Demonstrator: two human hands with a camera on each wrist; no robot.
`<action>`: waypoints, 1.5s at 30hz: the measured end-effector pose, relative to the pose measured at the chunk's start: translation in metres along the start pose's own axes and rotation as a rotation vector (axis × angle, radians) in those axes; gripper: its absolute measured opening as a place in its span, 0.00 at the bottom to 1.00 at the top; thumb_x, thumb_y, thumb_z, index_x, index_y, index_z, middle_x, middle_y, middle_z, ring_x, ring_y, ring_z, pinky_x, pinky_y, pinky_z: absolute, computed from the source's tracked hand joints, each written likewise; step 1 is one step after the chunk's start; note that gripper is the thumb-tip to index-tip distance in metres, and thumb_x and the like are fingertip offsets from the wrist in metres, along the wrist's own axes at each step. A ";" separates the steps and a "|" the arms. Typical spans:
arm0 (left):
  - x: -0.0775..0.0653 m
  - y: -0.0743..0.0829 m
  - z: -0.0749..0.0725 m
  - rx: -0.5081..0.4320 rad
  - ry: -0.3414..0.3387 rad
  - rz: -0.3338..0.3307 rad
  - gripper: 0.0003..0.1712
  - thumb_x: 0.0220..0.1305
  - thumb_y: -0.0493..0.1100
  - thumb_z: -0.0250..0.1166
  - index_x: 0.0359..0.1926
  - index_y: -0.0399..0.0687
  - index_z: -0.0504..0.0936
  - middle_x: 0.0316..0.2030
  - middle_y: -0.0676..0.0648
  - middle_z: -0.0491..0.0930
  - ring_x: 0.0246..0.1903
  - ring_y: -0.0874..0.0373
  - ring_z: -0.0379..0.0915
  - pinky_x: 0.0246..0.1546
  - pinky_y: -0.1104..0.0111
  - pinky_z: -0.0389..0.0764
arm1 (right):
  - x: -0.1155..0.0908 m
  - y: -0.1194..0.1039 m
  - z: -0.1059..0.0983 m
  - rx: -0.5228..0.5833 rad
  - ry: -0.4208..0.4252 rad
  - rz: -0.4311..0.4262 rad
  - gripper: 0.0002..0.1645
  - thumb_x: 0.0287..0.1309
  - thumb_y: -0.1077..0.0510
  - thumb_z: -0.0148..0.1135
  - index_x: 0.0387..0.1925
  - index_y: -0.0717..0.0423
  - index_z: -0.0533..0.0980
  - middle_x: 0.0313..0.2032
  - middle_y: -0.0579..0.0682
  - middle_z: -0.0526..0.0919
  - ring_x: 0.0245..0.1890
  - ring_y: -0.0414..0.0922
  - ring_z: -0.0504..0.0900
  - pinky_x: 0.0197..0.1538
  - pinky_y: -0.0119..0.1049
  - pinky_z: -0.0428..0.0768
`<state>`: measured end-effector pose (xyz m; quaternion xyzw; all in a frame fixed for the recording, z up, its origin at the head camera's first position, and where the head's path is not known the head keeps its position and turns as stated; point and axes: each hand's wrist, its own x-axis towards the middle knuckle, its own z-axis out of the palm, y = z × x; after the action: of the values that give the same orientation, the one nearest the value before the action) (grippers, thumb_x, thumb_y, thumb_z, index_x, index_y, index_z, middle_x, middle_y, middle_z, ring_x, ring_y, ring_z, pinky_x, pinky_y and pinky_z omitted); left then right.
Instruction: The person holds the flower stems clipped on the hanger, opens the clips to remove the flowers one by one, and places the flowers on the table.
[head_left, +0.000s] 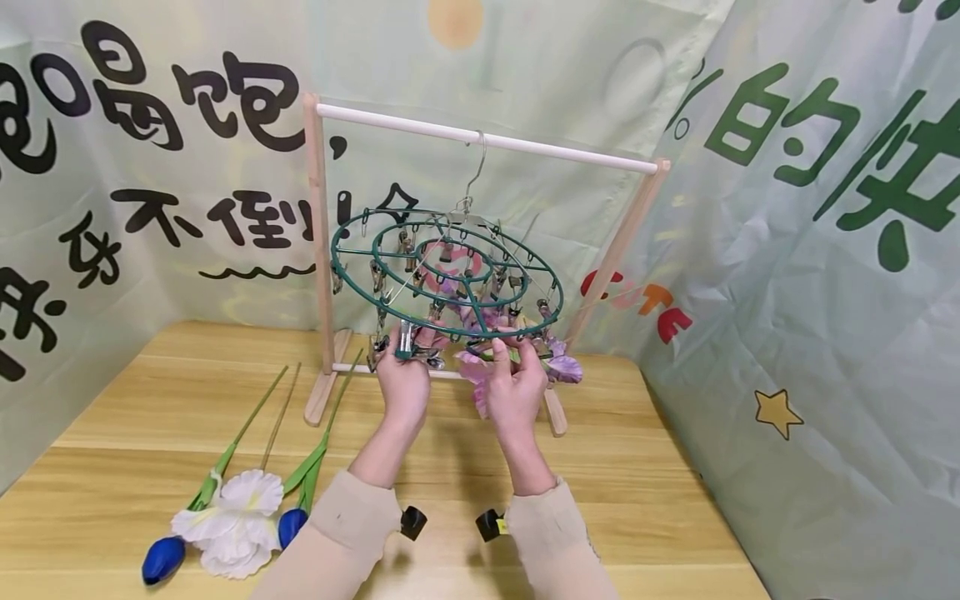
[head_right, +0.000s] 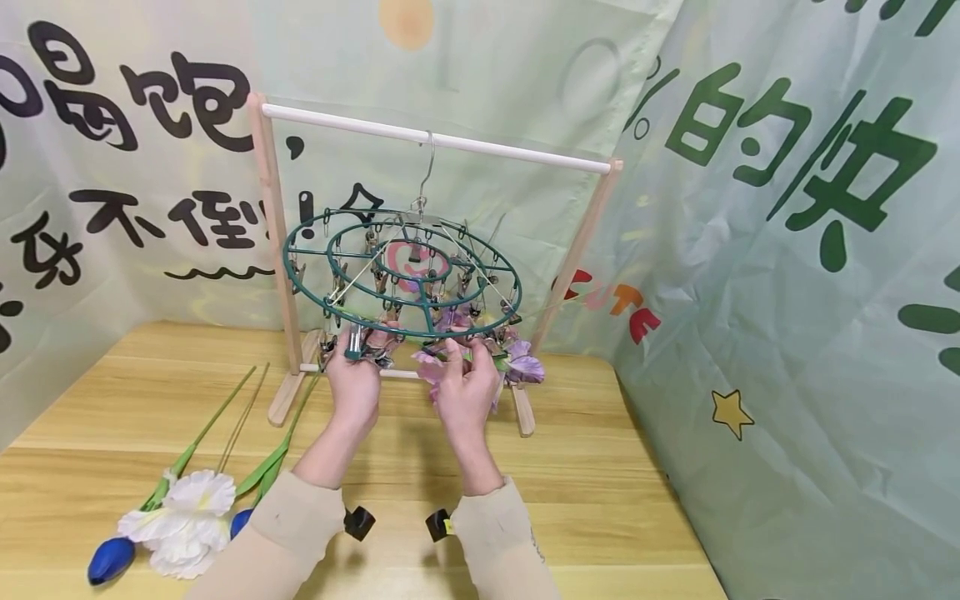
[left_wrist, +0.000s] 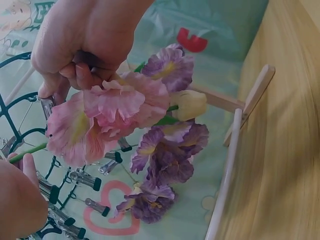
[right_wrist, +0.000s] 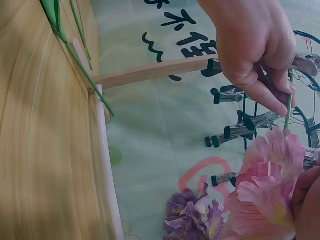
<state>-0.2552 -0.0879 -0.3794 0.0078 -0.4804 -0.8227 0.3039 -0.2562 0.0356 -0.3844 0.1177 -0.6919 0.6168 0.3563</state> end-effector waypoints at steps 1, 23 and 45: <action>0.000 0.001 0.000 0.007 0.007 -0.013 0.12 0.76 0.31 0.58 0.55 0.27 0.77 0.49 0.27 0.84 0.35 0.64 0.88 0.54 0.64 0.86 | 0.000 0.000 0.000 0.000 -0.003 0.004 0.11 0.70 0.61 0.66 0.49 0.63 0.83 0.41 0.65 0.86 0.15 0.33 0.70 0.17 0.24 0.67; 0.004 0.006 -0.032 -0.127 0.055 0.013 0.01 0.74 0.31 0.60 0.42 0.36 0.78 0.40 0.45 0.86 0.45 0.55 0.85 0.54 0.63 0.86 | -0.003 -0.007 -0.006 -0.065 -0.113 0.103 0.12 0.74 0.59 0.62 0.49 0.65 0.80 0.26 0.61 0.80 0.13 0.35 0.70 0.13 0.29 0.69; 0.019 0.032 -0.083 0.161 0.028 -0.161 0.09 0.77 0.37 0.61 0.51 0.34 0.77 0.38 0.54 0.85 0.39 0.63 0.84 0.46 0.71 0.87 | 0.003 -0.013 -0.026 0.000 -0.141 0.172 0.17 0.74 0.54 0.63 0.51 0.65 0.79 0.27 0.66 0.82 0.10 0.47 0.75 0.10 0.32 0.72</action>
<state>-0.2295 -0.1740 -0.3929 0.0823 -0.5386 -0.8030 0.2417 -0.2414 0.0585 -0.3735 0.1010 -0.7229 0.6352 0.2525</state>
